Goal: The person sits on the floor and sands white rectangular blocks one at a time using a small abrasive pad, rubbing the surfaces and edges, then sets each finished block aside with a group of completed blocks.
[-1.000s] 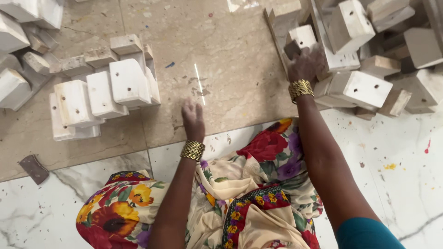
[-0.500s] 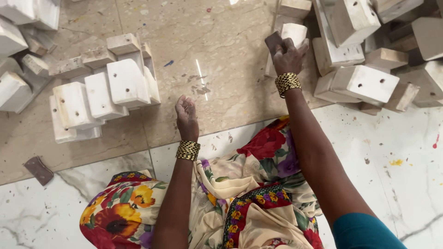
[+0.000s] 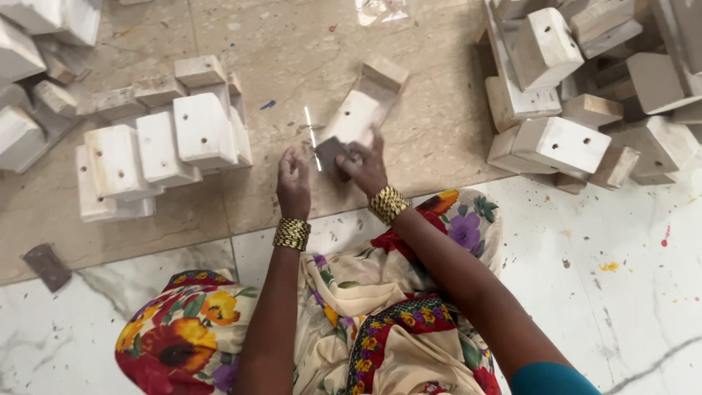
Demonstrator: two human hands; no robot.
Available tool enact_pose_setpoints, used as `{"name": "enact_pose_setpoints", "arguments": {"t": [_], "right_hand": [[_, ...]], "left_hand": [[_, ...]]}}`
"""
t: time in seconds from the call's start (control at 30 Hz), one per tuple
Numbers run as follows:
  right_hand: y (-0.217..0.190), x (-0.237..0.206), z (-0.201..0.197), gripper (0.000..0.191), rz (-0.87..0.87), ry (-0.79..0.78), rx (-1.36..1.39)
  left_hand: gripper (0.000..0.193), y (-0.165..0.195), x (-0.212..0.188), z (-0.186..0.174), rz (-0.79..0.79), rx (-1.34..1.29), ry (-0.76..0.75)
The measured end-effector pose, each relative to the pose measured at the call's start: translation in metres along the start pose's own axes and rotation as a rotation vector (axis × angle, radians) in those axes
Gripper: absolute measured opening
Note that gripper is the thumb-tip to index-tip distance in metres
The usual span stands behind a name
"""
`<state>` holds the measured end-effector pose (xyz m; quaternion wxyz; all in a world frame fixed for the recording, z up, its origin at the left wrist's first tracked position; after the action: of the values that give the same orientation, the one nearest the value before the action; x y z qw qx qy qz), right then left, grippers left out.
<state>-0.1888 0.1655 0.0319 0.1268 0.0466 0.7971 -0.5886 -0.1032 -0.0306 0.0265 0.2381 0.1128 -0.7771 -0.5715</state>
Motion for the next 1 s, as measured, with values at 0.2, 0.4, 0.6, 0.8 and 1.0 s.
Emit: {"name": "enact_pose_setpoints", "arguments": {"t": [0.2, 0.4, 0.6, 0.8, 1.0], "right_hand": [[0.004, -0.012, 0.002, 0.022, 0.288, -0.281, 0.291], [0.0, 0.024, -0.082, 0.016, 0.156, 0.142, 0.198], [-0.039, 0.026, -0.075, 0.011, -0.234, 0.398, -0.18], [-0.076, -0.026, 0.024, 0.015, -0.647, 0.282, -0.617], [-0.071, -0.081, 0.053, 0.023, -0.826, 0.048, -0.59]], "left_hand": [[0.077, 0.01, 0.009, -0.028, 0.173, -0.128, 0.022], [0.141, 0.011, 0.042, -0.022, 0.266, 0.012, -0.187], [0.122, -0.022, 0.032, -0.02, 0.169, 0.334, -0.201], [0.098, -0.013, -0.01, -0.01, 0.208, 0.344, -0.093], [0.089, 0.0, -0.005, -0.018, 0.26, 0.26, -0.064]]}}
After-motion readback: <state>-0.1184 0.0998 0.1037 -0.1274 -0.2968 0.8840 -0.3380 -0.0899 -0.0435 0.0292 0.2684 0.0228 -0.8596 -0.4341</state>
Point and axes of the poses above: each hand's wrist, its own x-axis towards the middle knuckle, its own z-axis out of the palm, y = z × x, the point moved 7 cm from there along x, towards the middle knuckle, and after that the axes turned 14 degrees about z, right-handed, at the moved point
